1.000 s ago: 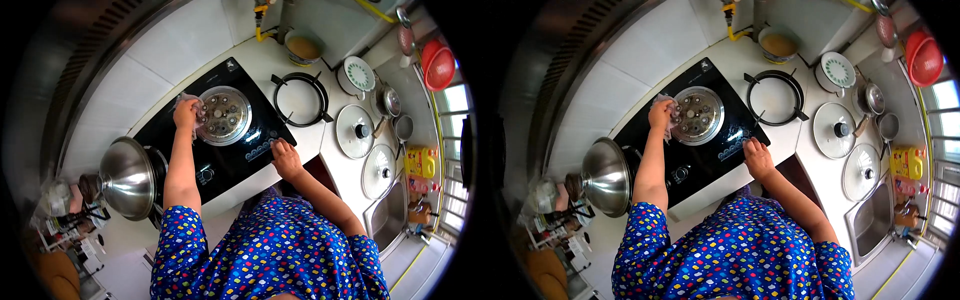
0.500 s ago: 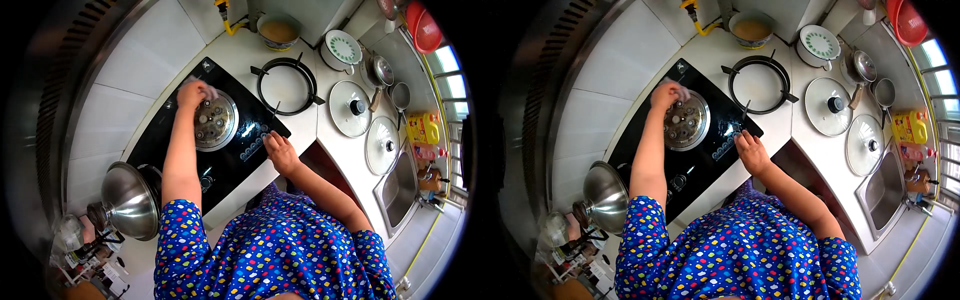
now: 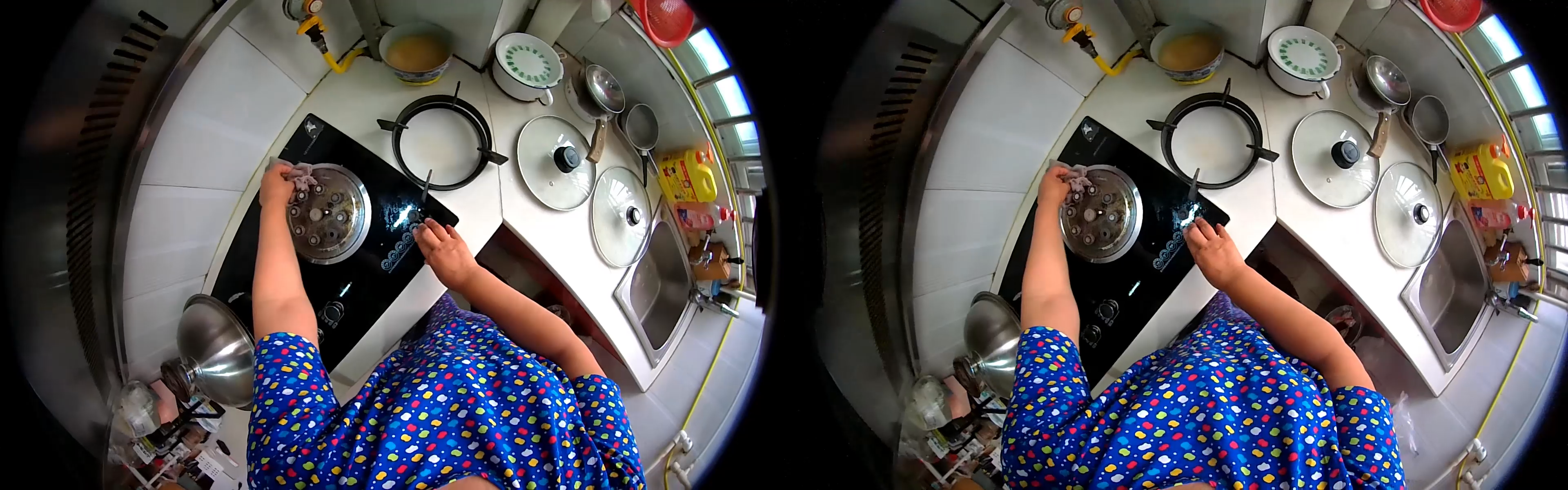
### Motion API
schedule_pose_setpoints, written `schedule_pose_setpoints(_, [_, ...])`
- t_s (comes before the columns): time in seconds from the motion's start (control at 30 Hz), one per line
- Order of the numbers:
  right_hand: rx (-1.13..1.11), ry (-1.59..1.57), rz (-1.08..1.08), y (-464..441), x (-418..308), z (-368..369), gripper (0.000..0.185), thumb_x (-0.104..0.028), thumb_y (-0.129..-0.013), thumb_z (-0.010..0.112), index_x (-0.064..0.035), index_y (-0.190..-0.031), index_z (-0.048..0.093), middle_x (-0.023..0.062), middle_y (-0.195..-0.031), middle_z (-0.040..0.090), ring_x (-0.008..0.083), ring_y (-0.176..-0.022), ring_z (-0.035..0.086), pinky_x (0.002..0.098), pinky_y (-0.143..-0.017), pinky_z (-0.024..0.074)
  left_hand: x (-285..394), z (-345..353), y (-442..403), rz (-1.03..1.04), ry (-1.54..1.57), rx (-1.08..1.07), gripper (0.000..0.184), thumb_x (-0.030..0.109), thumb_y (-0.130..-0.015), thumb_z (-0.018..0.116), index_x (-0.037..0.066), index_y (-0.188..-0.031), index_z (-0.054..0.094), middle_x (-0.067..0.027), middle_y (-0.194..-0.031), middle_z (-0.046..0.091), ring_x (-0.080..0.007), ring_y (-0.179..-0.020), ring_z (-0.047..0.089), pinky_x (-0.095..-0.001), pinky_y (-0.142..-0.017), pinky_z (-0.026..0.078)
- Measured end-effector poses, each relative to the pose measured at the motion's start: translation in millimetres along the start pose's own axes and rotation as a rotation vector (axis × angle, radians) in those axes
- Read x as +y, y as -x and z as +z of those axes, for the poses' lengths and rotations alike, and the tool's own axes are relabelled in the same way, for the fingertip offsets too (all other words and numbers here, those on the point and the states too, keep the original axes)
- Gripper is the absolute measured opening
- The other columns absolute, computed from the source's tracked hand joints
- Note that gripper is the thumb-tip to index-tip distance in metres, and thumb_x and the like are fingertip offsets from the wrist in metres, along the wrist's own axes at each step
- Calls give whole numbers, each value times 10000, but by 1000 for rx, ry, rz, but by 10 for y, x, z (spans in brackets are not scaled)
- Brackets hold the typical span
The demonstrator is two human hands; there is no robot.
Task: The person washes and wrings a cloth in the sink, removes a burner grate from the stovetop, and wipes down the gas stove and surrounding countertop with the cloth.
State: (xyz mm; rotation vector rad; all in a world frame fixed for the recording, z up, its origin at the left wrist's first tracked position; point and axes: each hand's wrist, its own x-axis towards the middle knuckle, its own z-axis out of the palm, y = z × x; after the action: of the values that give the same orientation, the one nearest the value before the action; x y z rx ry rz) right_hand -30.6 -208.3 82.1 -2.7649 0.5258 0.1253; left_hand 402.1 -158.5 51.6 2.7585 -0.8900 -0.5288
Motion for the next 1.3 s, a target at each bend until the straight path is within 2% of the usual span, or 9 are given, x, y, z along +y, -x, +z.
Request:
schedule_pose_setpoints(0.13, [-40, 54, -10, -16, -10, 16, 491, -150, -921, 467, -24, -1394, 440, 116, -1379, 436, 278, -1366, 356, 464, -1072, 379, 656, -82, 370, 16, -212, 121, 280, 151, -716, 762, 175, -987, 696, -79, -1023, 691, -272, -972, 664, -402, -812, 535])
schedule_pose_setpoints(0.33, [-46, 69, -33, -17, -2, 6, 504, -143, -906, 484, -2, -1388, 434, 126, -1391, 428, 302, -1364, 351, 471, -1060, 393, 1111, 399, 610, 527, -48, 114, 172, 134, -767, 676, 206, -922, 701, -69, -1058, 614, -293, -1052, 586, -433, -859, 497])
schedule_pose_setpoints(0.53, [-18, 49, -63, -29, 44, 11, 496, -157, -895, 502, 5, -1361, 455, 130, -1371, 440, 310, -1343, 370, 468, -1041, 410, 1476, 472, 1569, 711, -219, -378, 213, 52, -752, 626, 204, -882, 701, -61, -1051, 598, -298, -1099, 559, -422, -901, 477])
schedule_pose_setpoints(0.57, [-20, 50, -60, -33, 44, 10, 495, -156, -894, 502, 3, -1361, 454, 129, -1370, 440, 308, -1342, 373, 466, -1038, 412, 1428, 476, 1649, 797, -186, -298, 207, 51, -740, 635, 200, -870, 698, -57, -1030, 593, -291, -1075, 566, -423, -871, 477])
schedule_pose_setpoints(0.8, [-2, 42, -42, -25, 47, 56, 495, -161, -898, 506, -8, -1365, 450, 120, -1369, 442, 298, -1341, 377, 460, -1024, 420, 1112, 285, 1095, 610, -245, 295, 153, 146, -768, 650, 216, -887, 716, -72, -941, 613, -294, -987, 589, -444, -841, 473])
schedule_pose_setpoints(0.93, [-20, 33, -32, -23, 47, 54, 499, -161, -905, 502, -10, -1376, 438, 118, -1370, 441, 297, -1343, 372, 460, -1019, 422, 1056, 116, 710, 229, -221, 298, 103, 253, -755, 720, 225, -848, 757, -70, -997, 610, -326, -999, 576, -420, -837, 514])
schedule_pose_setpoints(1.03, [9, 65, -34, -16, 26, 59, 503, -162, -906, 502, -11, -1381, 434, 114, -1374, 441, 296, -1350, 364, 458, -1009, 428, 1064, 94, 614, 263, -279, 270, 141, 273, -748, 735, 212, -873, 753, -72, -982, 637, -317, -989, 599, -418, -839, 515])
schedule_pose_setpoints(1.13, [-33, 40, -30, -32, 23, 27, 500, -158, -906, 500, -9, -1379, 440, 115, -1380, 440, 297, -1352, 362, 463, -1017, 427, 1274, 230, 520, 436, -644, -37, 185, 250, -698, 765, 179, -864, 725, -63, -927, 692, -289, -976, 645, -407, -813, 515])
schedule_pose_setpoints(1.3, [-41, 71, -40, -24, 16, 17, 495, -145, -908, 489, -9, -1382, 440, 115, -1386, 438, 294, -1356, 357, 461, -1021, 427, 1374, 246, 577, 395, -571, -126, 191, 163, -680, 740, 177, -861, 679, -57, -923, 688, -276, -975, 648, -420, -788, 495])
